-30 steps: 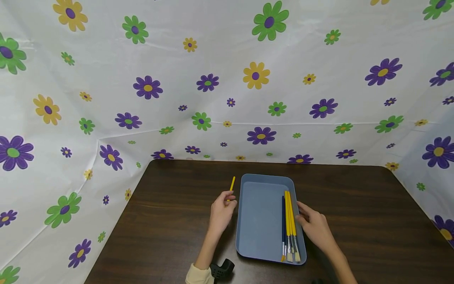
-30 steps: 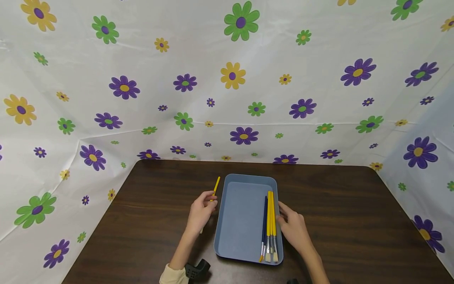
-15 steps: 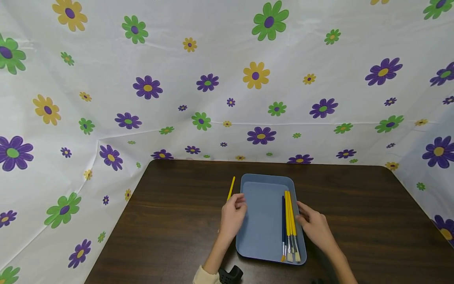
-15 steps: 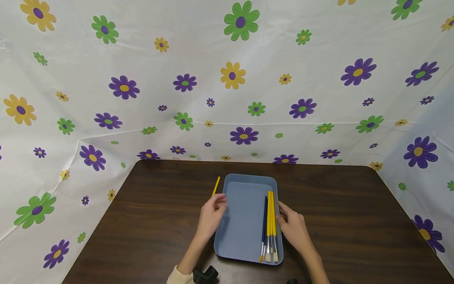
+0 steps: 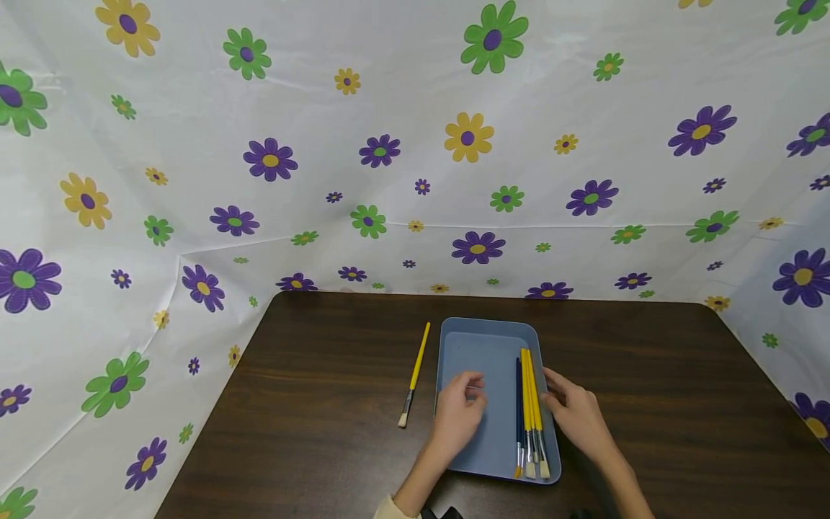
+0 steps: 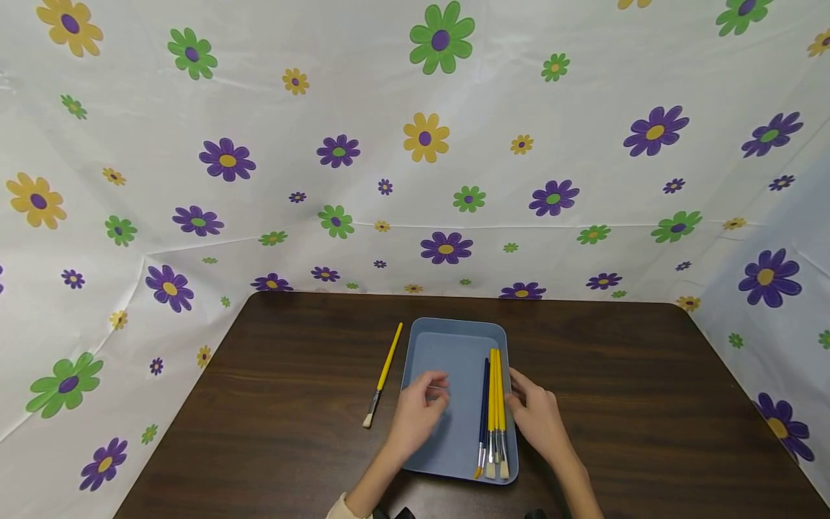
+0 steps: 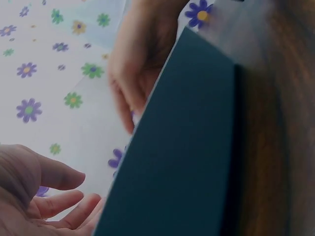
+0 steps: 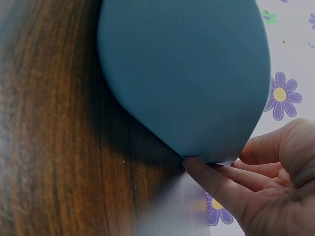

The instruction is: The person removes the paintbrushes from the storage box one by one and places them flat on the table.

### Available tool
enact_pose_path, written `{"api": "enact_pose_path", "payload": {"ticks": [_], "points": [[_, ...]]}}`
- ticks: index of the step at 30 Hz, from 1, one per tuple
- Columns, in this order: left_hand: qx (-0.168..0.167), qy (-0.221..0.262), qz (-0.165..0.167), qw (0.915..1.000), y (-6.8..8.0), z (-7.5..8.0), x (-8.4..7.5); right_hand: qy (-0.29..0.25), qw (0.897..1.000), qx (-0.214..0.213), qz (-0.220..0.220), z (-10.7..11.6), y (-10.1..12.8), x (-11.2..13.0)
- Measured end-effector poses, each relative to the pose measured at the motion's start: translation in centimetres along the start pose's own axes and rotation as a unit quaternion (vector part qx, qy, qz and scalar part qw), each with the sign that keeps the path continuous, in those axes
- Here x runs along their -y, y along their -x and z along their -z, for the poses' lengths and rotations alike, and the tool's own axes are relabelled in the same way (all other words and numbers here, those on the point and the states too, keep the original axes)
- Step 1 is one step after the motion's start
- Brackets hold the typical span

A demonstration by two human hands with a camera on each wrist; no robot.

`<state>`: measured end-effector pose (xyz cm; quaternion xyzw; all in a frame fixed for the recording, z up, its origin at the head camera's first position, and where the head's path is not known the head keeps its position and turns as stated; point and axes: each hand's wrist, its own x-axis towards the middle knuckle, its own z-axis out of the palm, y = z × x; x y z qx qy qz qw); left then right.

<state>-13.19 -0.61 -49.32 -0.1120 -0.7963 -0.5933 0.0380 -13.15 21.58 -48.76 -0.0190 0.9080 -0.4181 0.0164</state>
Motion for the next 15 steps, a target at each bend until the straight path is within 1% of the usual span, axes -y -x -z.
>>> {"api": "enact_pose_path", "payload": {"ticks": [4,8,15], "points": [[0.022,-0.005,-0.005,0.9997,0.5,-0.9,-0.1,-0.001,1.000,0.002,-0.002,0.0,0.0,0.0],[0.033,-0.006,-0.004,0.9994,0.7,-1.4,-0.2,-0.001,1.000,0.002,-0.002,0.0,0.0,0.0],[0.053,0.002,0.017,0.9985,0.8,-2.4,-0.3,0.000,1.000,0.000,0.001,0.0,0.0,0.0]]}}
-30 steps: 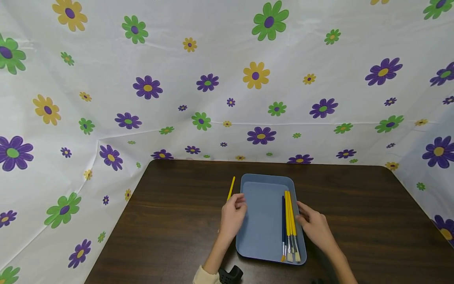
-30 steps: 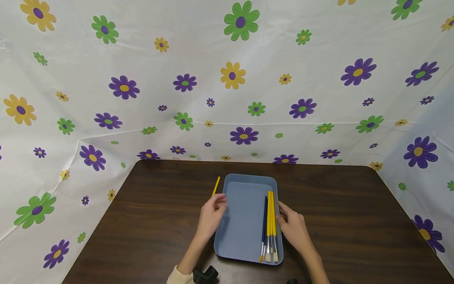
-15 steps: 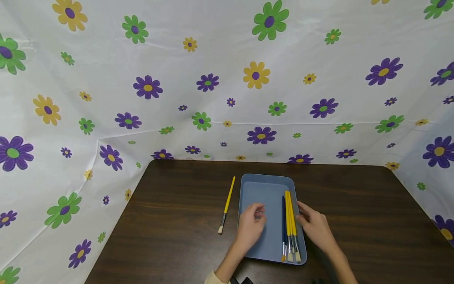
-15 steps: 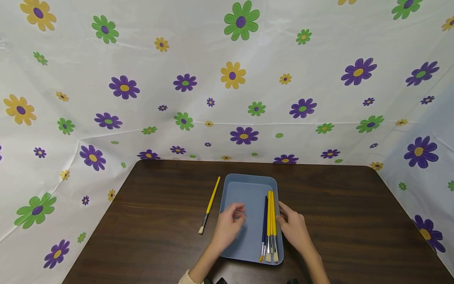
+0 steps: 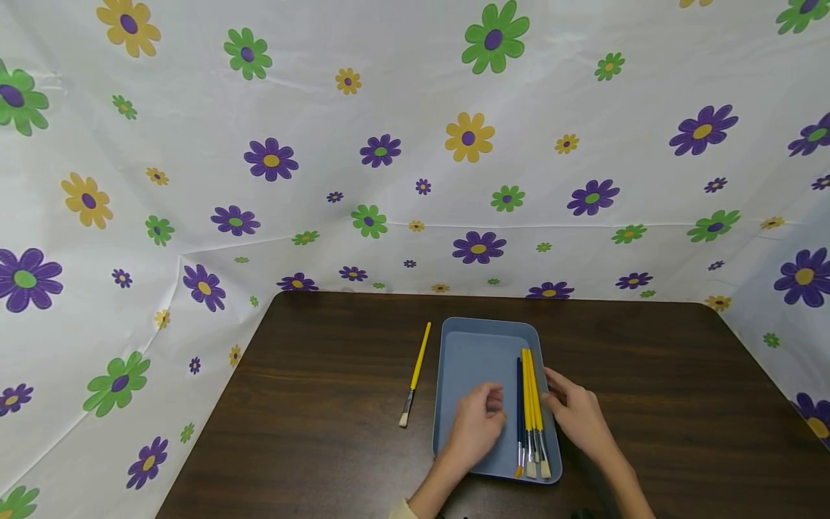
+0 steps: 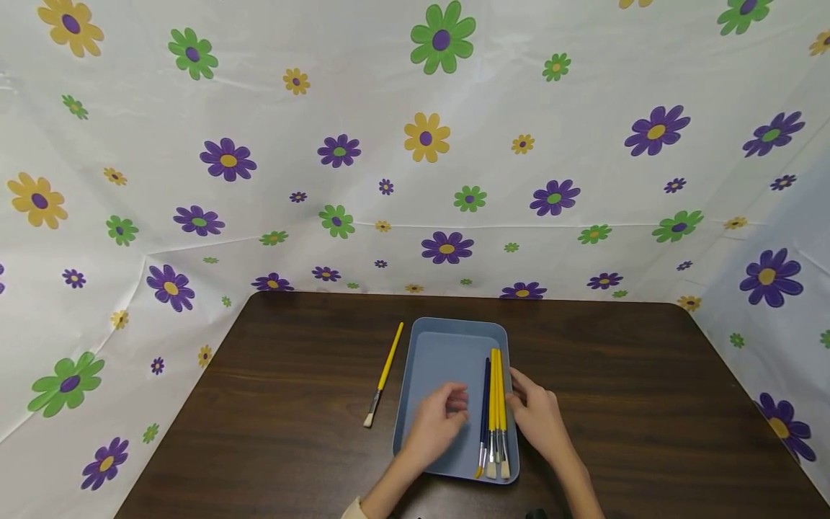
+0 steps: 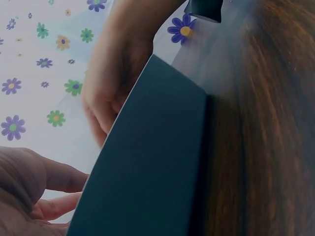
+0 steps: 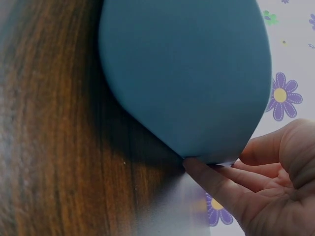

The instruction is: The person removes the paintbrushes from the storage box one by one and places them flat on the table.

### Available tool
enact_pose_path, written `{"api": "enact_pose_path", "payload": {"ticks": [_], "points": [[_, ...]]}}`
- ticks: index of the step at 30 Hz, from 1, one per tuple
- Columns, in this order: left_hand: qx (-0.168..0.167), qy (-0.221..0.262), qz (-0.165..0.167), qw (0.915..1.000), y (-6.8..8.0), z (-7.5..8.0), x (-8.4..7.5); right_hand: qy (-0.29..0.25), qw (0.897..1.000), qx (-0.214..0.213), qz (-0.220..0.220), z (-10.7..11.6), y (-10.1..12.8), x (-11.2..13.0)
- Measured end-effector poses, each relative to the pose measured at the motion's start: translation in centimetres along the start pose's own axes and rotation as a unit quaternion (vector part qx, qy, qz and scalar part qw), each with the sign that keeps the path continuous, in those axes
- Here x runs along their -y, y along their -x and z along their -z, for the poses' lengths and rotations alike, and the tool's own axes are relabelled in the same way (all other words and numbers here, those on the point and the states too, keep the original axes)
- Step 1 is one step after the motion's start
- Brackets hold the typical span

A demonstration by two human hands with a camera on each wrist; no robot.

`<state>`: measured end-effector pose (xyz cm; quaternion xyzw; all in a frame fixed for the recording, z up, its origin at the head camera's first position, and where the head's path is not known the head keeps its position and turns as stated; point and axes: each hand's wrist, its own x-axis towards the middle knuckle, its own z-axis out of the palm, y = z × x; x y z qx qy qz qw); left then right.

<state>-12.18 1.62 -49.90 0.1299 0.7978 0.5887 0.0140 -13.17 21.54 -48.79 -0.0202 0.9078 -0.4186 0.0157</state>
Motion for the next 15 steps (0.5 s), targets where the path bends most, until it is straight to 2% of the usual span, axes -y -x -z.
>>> {"api": "enact_pose_path", "payload": {"ticks": [10,15], "points": [[0.039,0.002,0.025,0.9989,-0.1,-1.3,0.0,0.003,1.000,0.003,-0.005,0.0,0.0,0.0],[0.046,-0.002,0.034,0.9983,-0.2,-1.7,0.0,0.008,1.000,0.001,-0.002,0.0,0.0,-0.1]]}}
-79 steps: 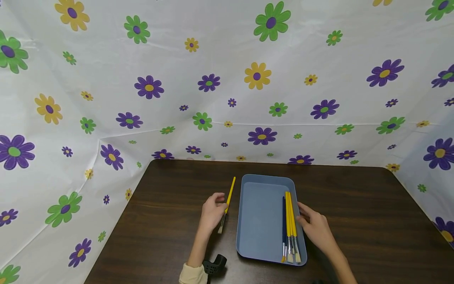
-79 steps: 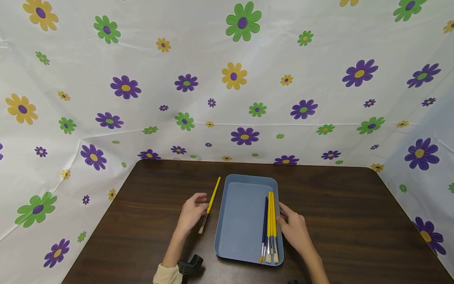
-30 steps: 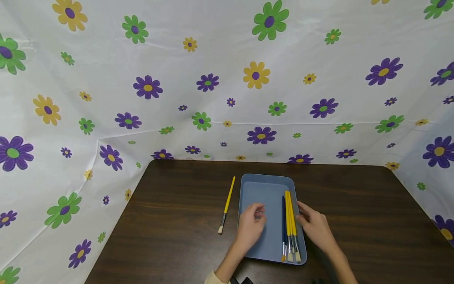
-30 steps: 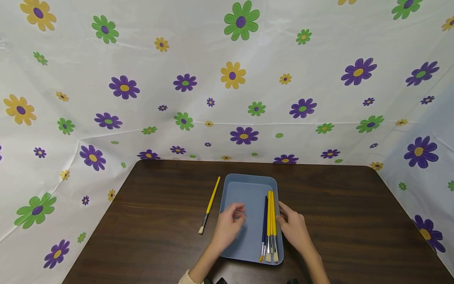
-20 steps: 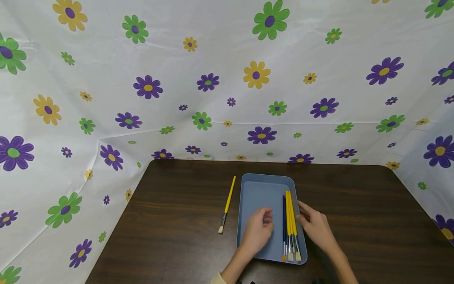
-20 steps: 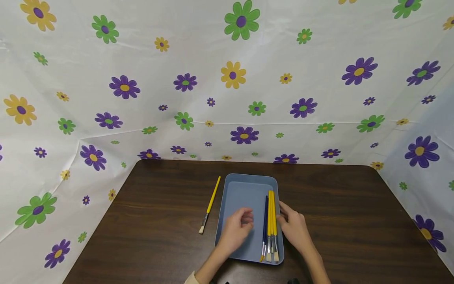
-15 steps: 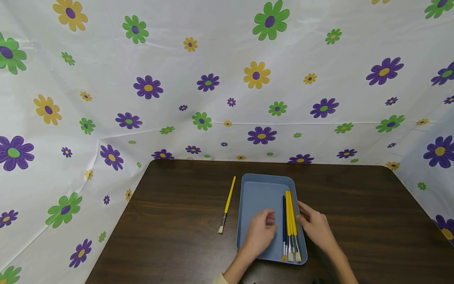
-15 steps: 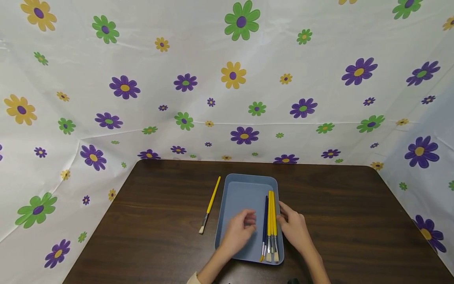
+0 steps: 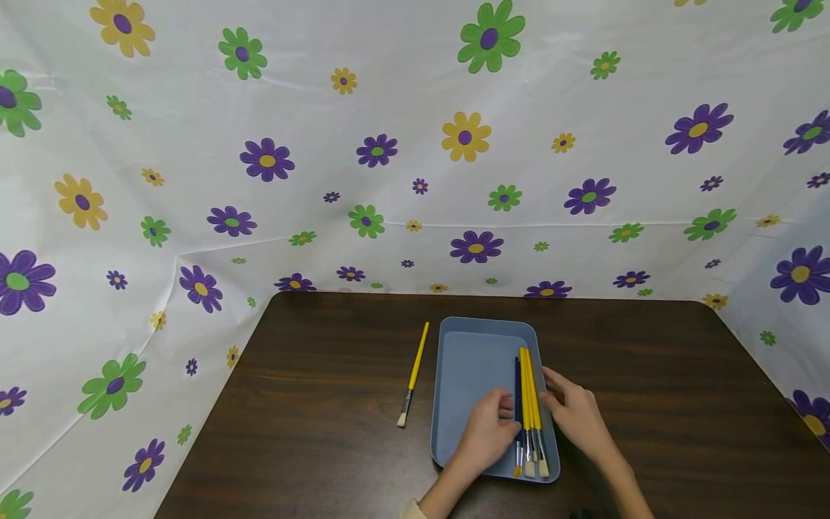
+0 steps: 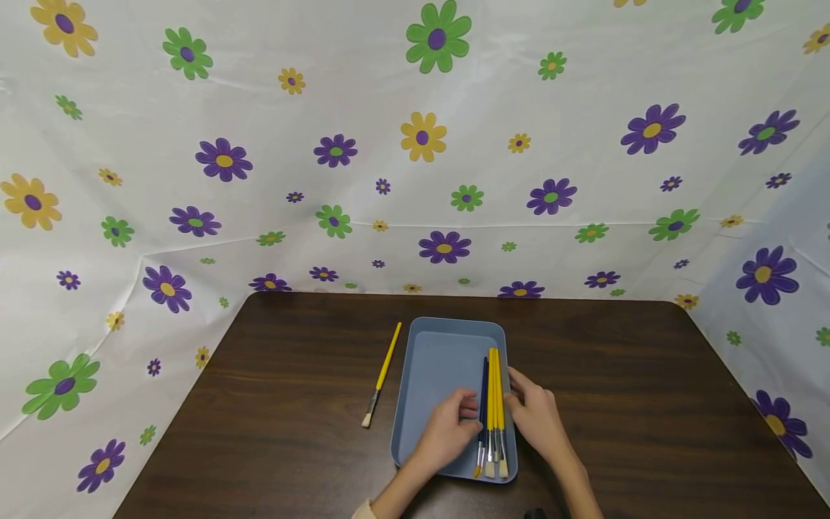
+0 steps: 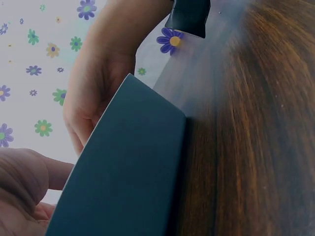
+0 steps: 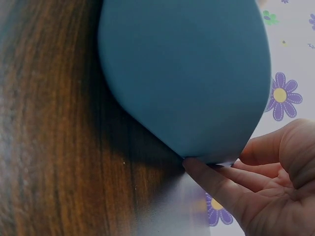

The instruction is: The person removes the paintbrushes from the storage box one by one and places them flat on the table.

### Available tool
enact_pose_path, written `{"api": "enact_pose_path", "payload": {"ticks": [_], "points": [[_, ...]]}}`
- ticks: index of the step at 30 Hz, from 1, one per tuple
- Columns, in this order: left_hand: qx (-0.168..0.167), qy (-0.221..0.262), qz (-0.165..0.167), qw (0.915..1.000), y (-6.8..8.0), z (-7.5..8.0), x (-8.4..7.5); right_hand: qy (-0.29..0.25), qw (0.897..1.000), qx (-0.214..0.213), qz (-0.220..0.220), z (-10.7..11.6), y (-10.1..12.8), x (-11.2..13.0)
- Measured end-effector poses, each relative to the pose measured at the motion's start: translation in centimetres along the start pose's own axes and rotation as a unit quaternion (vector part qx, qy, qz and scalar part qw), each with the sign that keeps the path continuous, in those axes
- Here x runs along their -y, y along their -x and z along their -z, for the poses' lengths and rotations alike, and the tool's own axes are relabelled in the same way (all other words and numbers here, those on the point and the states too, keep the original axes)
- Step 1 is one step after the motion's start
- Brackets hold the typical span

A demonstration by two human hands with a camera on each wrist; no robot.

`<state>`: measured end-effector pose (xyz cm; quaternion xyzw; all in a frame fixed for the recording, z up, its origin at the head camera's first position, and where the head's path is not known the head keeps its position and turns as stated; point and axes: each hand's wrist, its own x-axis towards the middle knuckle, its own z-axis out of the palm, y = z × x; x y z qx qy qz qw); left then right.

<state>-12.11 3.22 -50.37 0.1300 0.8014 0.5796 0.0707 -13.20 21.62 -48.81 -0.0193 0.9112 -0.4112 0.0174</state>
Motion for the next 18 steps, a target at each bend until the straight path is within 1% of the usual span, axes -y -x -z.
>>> {"api": "enact_pose_path", "payload": {"ticks": [6,11,18], "points": [[0.007,0.011,0.015,0.9998,-0.19,-0.17,0.02,0.001,1.000,-0.010,0.011,-0.01,0.13,-0.04],[0.010,0.020,0.030,0.9993,-0.45,-0.26,0.17,-0.002,1.000,-0.008,0.010,-0.01,0.13,-0.05],[0.013,0.054,0.045,0.9975,-0.65,-0.46,0.26,-0.003,1.000,-0.006,0.009,-0.03,0.09,0.00]]}}
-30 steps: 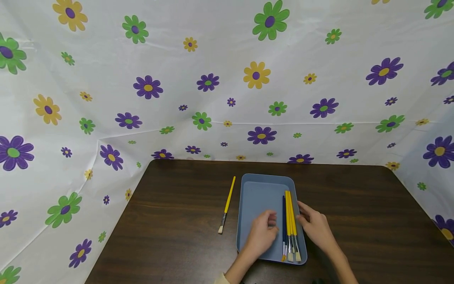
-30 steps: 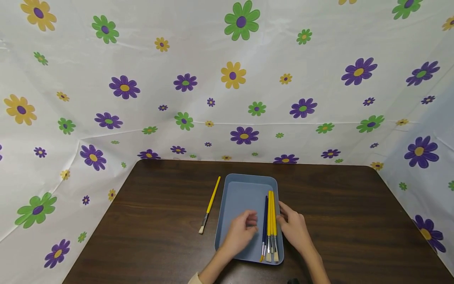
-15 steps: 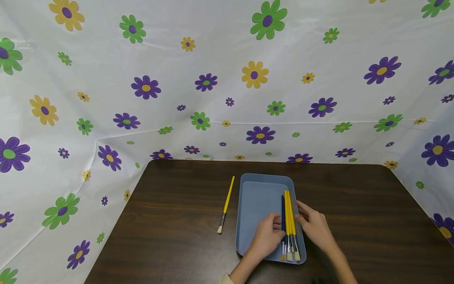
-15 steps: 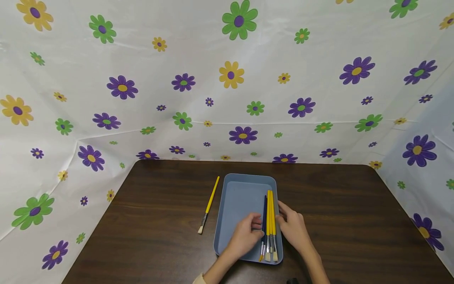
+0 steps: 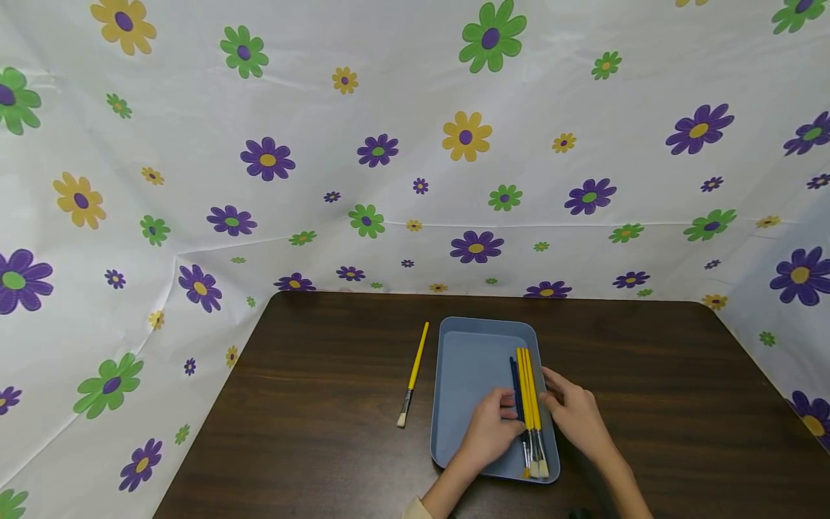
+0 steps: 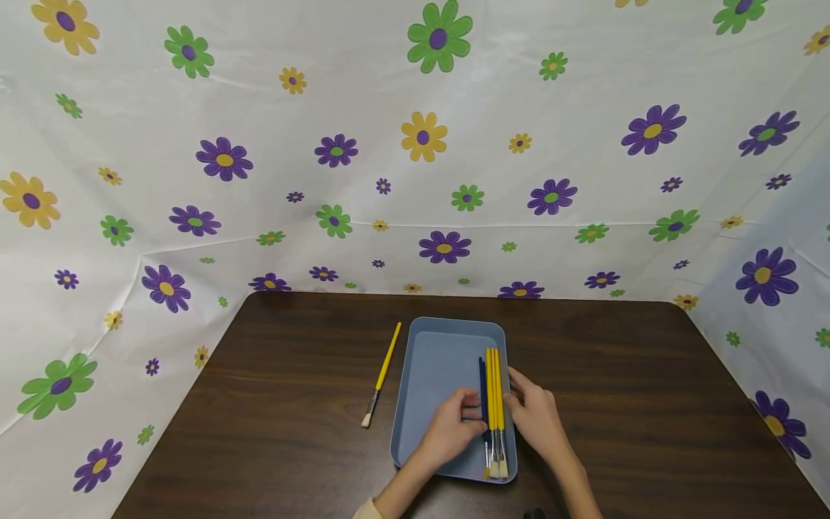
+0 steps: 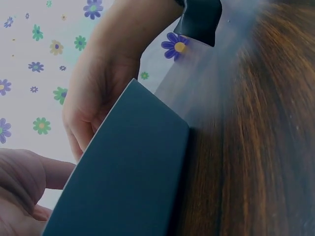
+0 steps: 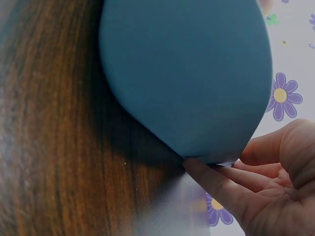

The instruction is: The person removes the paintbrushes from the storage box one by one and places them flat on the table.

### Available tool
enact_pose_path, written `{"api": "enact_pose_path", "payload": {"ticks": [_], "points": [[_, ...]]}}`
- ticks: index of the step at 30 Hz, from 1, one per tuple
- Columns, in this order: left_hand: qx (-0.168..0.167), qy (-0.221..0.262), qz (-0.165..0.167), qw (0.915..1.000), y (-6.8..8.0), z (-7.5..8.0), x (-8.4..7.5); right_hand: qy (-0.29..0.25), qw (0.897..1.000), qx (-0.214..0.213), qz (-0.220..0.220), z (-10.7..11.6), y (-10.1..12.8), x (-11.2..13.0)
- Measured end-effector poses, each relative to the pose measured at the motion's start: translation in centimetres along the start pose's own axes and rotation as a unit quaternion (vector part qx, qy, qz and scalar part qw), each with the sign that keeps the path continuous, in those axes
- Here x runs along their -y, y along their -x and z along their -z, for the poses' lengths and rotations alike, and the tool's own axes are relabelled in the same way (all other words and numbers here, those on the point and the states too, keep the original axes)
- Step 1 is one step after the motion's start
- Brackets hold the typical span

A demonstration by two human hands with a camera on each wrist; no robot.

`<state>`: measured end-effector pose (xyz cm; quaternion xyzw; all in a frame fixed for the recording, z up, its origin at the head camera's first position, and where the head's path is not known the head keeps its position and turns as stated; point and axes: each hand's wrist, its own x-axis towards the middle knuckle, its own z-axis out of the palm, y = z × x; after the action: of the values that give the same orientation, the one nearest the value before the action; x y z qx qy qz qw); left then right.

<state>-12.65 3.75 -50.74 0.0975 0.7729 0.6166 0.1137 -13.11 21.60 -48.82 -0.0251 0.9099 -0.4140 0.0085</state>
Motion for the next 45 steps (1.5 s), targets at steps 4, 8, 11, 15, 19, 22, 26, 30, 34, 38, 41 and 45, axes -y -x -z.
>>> {"api": "enact_pose_path", "payload": {"ticks": [4,8,11,15,19,22,26,30,34,38,41,45], "points": [[0.002,0.010,0.007,0.9999,-0.1,-0.2,-0.1,0.002,1.000,0.001,-0.005,0.0,0.0,0.0],[0.006,0.011,0.016,0.9998,-0.2,-0.5,-0.3,0.002,1.000,0.006,-0.007,0.1,-0.2,0.1],[0.008,0.012,0.017,0.9997,-0.1,-0.5,-0.3,0.004,1.000,0.004,-0.005,0.1,-0.2,0.1],[0.010,0.011,0.016,0.9998,-0.1,-0.6,-0.4,0.006,1.000,0.002,-0.006,0.2,-0.1,0.2],[0.006,0.003,0.024,0.9997,-0.2,-0.9,-0.5,0.005,1.000,0.001,-0.011,0.2,-0.1,0.2],[0.001,-0.010,0.024,0.9997,-0.2,-1.1,-0.6,0.004,1.000,0.001,-0.013,0.1,-0.1,0.2],[-0.006,-0.032,0.027,0.9991,-0.4,-1.4,-0.8,0.004,1.000,0.003,-0.019,0.0,-0.2,0.3],[-0.010,-0.048,0.029,0.9984,-0.5,-1.7,-1.0,0.002,1.000,0.007,-0.024,0.0,-0.2,0.3],[-0.011,-0.056,0.023,0.9981,-0.5,-1.9,-1.0,0.001,1.000,0.007,-0.021,0.1,-0.2,0.3],[-0.011,-0.071,0.019,0.9972,-0.5,-2.1,-1.1,0.003,1.000,0.007,-0.018,0.1,-0.2,0.3],[-0.012,-0.083,0.021,0.9963,-0.6,-2.3,-1.1,0.005,1.000,0.008,-0.021,0.1,-0.2,0.3],[-0.015,-0.085,0.024,0.9960,-0.7,-2.4,-1.1,0.007,1.000,0.005,-0.019,0.1,-0.3,0.3]]}}
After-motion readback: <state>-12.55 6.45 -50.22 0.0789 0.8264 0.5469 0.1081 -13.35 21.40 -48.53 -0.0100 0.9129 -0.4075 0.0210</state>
